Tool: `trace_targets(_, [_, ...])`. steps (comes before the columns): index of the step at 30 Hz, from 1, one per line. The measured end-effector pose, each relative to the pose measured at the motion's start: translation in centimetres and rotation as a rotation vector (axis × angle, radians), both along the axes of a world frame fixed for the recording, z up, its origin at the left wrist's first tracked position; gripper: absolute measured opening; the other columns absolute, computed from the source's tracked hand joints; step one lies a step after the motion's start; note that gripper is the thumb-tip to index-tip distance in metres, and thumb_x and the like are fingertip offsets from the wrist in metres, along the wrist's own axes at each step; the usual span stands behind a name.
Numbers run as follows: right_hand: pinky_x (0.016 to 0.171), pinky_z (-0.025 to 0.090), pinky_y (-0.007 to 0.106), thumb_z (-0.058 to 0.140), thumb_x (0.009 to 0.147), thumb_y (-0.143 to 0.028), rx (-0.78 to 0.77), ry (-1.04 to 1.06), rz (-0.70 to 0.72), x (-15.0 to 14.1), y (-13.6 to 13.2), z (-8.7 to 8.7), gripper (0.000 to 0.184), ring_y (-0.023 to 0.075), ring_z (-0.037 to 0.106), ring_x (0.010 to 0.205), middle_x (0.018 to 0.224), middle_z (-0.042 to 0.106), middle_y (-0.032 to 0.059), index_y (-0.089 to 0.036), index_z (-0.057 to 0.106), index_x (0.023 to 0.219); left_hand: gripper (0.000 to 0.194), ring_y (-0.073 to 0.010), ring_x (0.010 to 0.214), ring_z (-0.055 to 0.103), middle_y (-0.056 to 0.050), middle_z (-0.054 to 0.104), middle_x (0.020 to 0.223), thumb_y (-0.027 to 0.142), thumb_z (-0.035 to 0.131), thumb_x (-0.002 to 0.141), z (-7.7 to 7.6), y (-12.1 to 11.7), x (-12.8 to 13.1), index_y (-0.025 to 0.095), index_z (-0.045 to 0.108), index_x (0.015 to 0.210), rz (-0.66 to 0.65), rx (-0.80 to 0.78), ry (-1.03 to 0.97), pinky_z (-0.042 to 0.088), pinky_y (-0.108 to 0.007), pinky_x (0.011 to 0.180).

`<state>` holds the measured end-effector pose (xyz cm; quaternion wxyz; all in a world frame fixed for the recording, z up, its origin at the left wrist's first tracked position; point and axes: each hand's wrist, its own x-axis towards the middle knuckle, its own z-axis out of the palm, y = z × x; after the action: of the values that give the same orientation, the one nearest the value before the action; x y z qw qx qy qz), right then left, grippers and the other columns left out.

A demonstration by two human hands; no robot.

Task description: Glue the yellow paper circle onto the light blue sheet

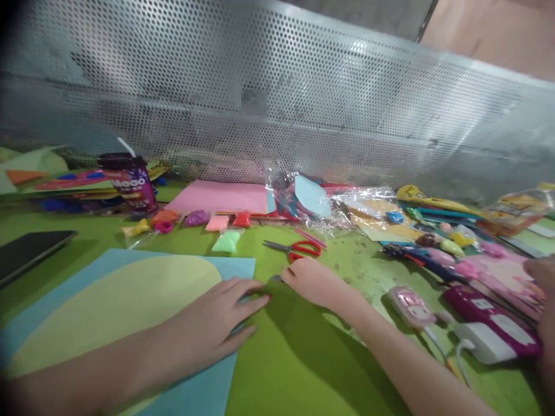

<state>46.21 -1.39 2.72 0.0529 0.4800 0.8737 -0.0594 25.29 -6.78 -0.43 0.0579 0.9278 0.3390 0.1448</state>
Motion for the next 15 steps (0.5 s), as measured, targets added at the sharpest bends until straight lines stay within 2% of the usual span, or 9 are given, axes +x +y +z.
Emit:
trace_targets(4, [0.041,0.028,0.022,0.023,0.092,-0.028,-0.059,0.151,-0.190,-0.1,-0.5,0.7,0.040,0.0090,0.039,0.042,0.051,0.046,-0.0001,-0.020,0.036,0.055,0.035,-0.0253,0.106,0.051,-0.012,0.055,0.115,0.022,0.045,0.086,-0.5,-0.1,0.0,0.016,0.054,0.119,-0.001,0.057,-0.017,0.045,-0.043,0.090])
trace_targets(8, [0.040,0.031,0.021,0.022,0.091,-0.032,-0.111,0.281,-0.318,-0.1,-0.5,1.4,0.039,0.0085,0.041,0.040,0.051,0.049,-0.0003,-0.020,0.034,0.056,0.032,-0.0234,0.103,0.052,-0.010,0.057,0.112,0.021,0.047,0.085,-0.6,0.1,-0.1,0.018,0.055,0.116,0.015,0.033,-0.069,0.045,-0.041,0.089])
trace_targets(15, [0.040,0.034,0.023,0.017,0.092,-0.039,0.055,0.330,-0.581,1.6,1.4,1.6,0.046,0.0095,0.041,0.038,0.047,0.041,-0.0018,-0.020,0.040,0.056,0.029,-0.0263,0.102,0.052,-0.010,0.055,0.114,0.021,0.052,0.081,-0.9,0.9,0.4,0.019,0.058,0.109,-0.013,0.067,-0.025,0.046,-0.043,0.085])
